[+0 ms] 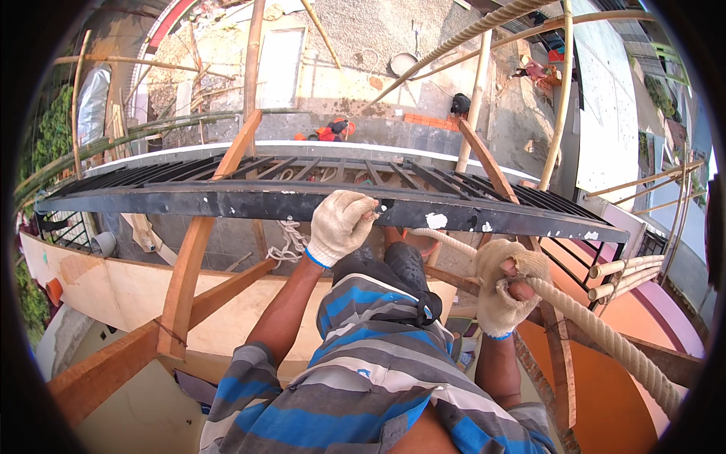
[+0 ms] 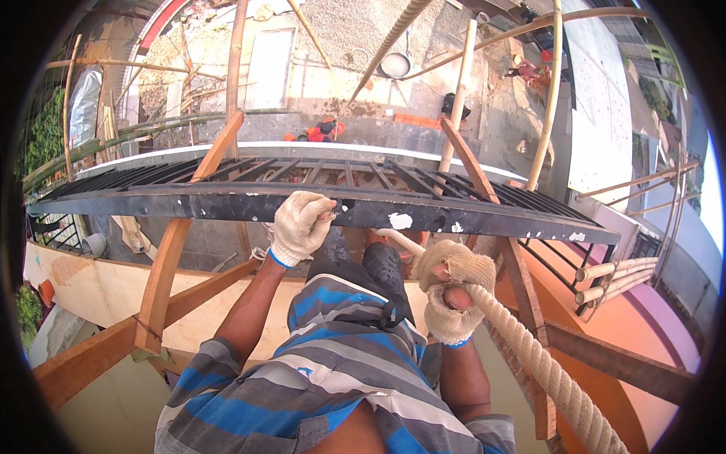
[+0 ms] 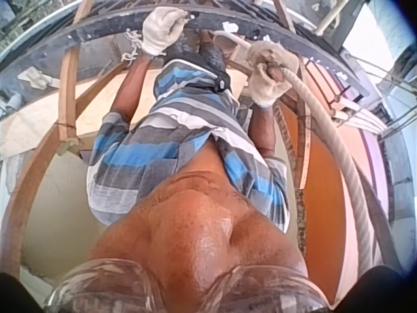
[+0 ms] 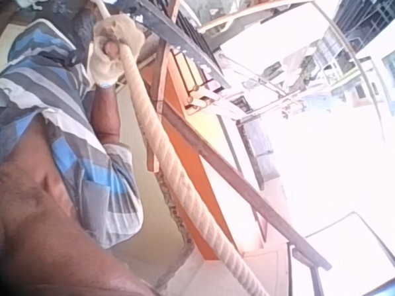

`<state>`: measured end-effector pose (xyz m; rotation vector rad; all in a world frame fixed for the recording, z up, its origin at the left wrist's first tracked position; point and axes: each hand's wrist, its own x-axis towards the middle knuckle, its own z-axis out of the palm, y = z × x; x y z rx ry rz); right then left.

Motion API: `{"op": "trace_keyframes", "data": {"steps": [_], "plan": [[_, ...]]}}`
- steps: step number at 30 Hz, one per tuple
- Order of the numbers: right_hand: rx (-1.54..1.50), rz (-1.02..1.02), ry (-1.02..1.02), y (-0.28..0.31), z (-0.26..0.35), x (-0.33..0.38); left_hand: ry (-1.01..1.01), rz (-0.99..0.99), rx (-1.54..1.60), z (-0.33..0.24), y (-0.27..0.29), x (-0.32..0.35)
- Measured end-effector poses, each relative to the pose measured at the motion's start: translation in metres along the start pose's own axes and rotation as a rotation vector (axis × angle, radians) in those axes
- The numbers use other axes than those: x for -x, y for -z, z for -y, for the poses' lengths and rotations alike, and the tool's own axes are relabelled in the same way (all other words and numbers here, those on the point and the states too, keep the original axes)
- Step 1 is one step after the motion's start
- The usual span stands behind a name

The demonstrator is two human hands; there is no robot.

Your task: The person repeatedly lowers and raises orange buckets using a rope and hook system from a high scaffolding platform. They attach the buckets to the hook, lower them to the ground, and pull them back up, repeating this cycle multiple times.

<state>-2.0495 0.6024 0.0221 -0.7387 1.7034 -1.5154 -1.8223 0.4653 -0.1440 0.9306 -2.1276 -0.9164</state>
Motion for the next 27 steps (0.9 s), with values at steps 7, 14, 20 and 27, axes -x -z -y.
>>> {"op": "trace_keyframes", "data": {"steps": [7,14,20,27], "plan": [[-0.070,0.052,-0.088,-0.003,-0.013,0.003,-0.005,-0.002,0.013,0.000,0.001,-0.001],[0.268,0.166,-0.117,-0.005,-0.062,0.009,0.128,0.066,0.048,-0.009,0.006,-0.008],[0.542,0.332,-0.145,0.009,-0.148,0.033,0.328,0.110,1.007,-0.076,0.013,-0.076],[0.845,0.510,-0.104,0.046,-0.234,0.062,-0.395,0.411,1.154,-0.234,0.092,-0.238]]}}
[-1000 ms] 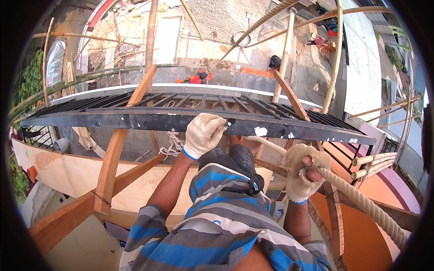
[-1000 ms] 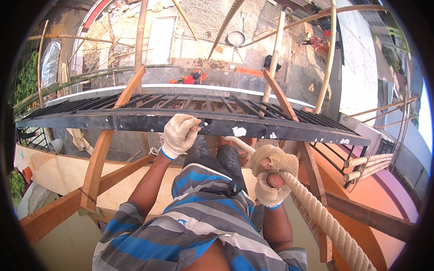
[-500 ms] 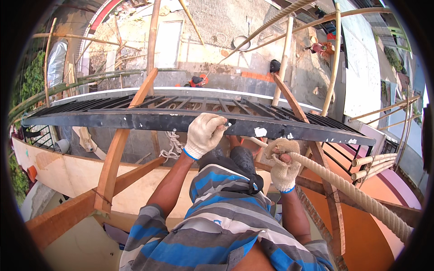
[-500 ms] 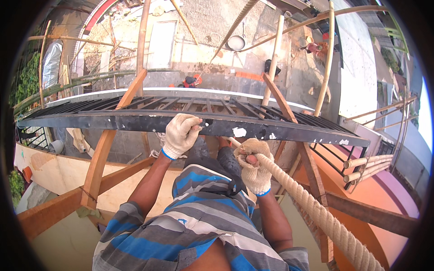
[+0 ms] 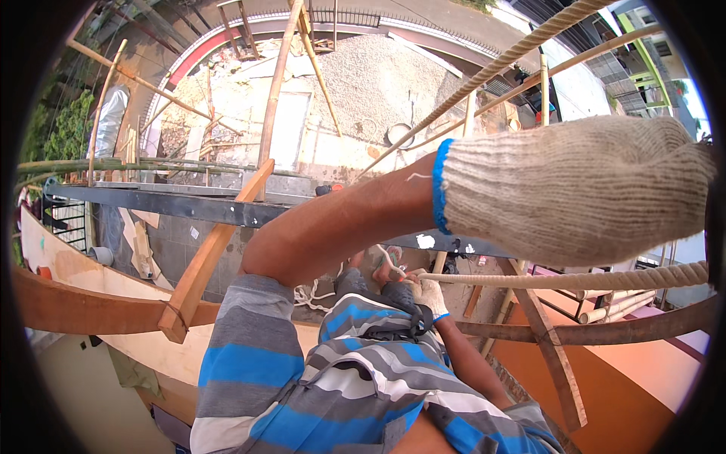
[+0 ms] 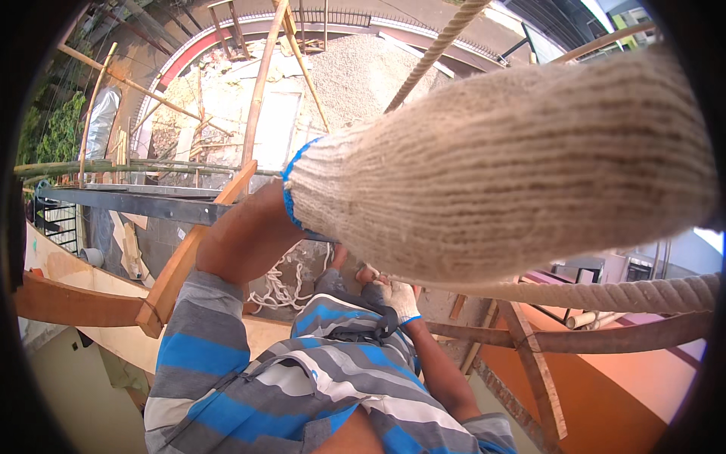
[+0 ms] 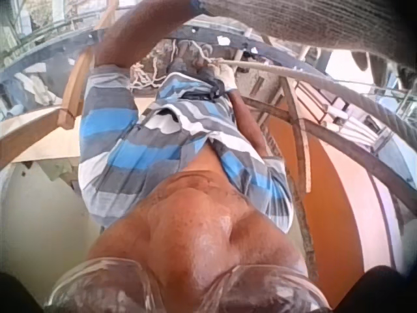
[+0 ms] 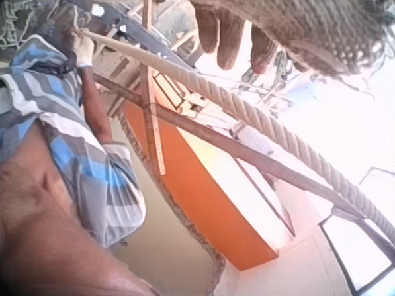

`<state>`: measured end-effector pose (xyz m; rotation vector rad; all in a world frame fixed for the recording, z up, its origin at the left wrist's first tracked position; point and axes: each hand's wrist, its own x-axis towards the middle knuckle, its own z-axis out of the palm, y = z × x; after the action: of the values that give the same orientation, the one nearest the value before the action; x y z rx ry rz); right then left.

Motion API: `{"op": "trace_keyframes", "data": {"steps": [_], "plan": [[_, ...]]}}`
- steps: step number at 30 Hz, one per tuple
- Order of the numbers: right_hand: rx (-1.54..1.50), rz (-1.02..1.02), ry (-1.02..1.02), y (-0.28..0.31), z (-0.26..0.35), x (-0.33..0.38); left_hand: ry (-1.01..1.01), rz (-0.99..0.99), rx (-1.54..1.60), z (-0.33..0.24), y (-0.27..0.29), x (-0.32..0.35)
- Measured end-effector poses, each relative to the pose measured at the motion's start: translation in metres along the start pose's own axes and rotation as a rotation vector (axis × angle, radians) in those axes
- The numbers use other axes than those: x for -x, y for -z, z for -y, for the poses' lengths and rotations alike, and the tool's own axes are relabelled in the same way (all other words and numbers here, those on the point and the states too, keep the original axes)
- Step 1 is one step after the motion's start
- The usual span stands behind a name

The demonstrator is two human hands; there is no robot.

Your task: The person repeatedly lowers and raises orange buckets using a rope and hook system from a high scaffolding platform. They attach the buckets to the hook, lower them to the ground, and pull them back up, repeating this cycle multiple times.

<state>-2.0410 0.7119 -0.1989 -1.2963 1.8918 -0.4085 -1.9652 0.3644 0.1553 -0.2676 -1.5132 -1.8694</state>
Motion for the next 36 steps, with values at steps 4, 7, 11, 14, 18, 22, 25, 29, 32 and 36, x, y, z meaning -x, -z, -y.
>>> {"op": "trace_keyframes", "data": {"steps": [4,7,11,14,18,22,25,29,32,36], "plan": [[-0.165,-0.156,-0.032,-0.009,-0.005,-0.007,-0.201,0.112,-0.035,-0.045,-0.016,-0.076],[-0.076,-0.102,-0.160,-0.012,-0.013,-0.011,-0.248,0.183,0.021,-0.058,-0.034,-0.109],[-0.079,-0.048,-0.162,-0.012,-0.029,-0.022,-0.233,0.193,0.197,-0.097,-0.061,-0.102],[0.122,0.187,-0.185,0.018,-0.011,-0.041,-0.172,0.175,0.346,-0.142,-0.067,-0.072],[0.496,0.536,0.022,0.112,0.051,-0.039,-0.192,0.028,0.260,-0.119,-0.075,-0.025],[0.112,0.158,0.389,0.261,0.229,-0.015,-0.166,-0.044,0.288,-0.104,-0.091,0.028],[-0.345,-0.322,0.823,0.322,0.352,-0.012,-0.147,-0.429,0.252,-0.073,-0.103,0.075],[-0.594,-0.537,1.213,0.361,0.455,-0.012,-0.128,-0.525,0.137,-0.040,-0.107,0.126],[-0.741,-0.513,1.238,0.381,0.458,-0.013,-0.088,-0.630,-0.073,-0.002,-0.129,0.153],[-0.894,-0.401,1.224,0.382,0.441,0.002,0.135,-0.637,-0.039,0.039,-0.125,0.188]]}}
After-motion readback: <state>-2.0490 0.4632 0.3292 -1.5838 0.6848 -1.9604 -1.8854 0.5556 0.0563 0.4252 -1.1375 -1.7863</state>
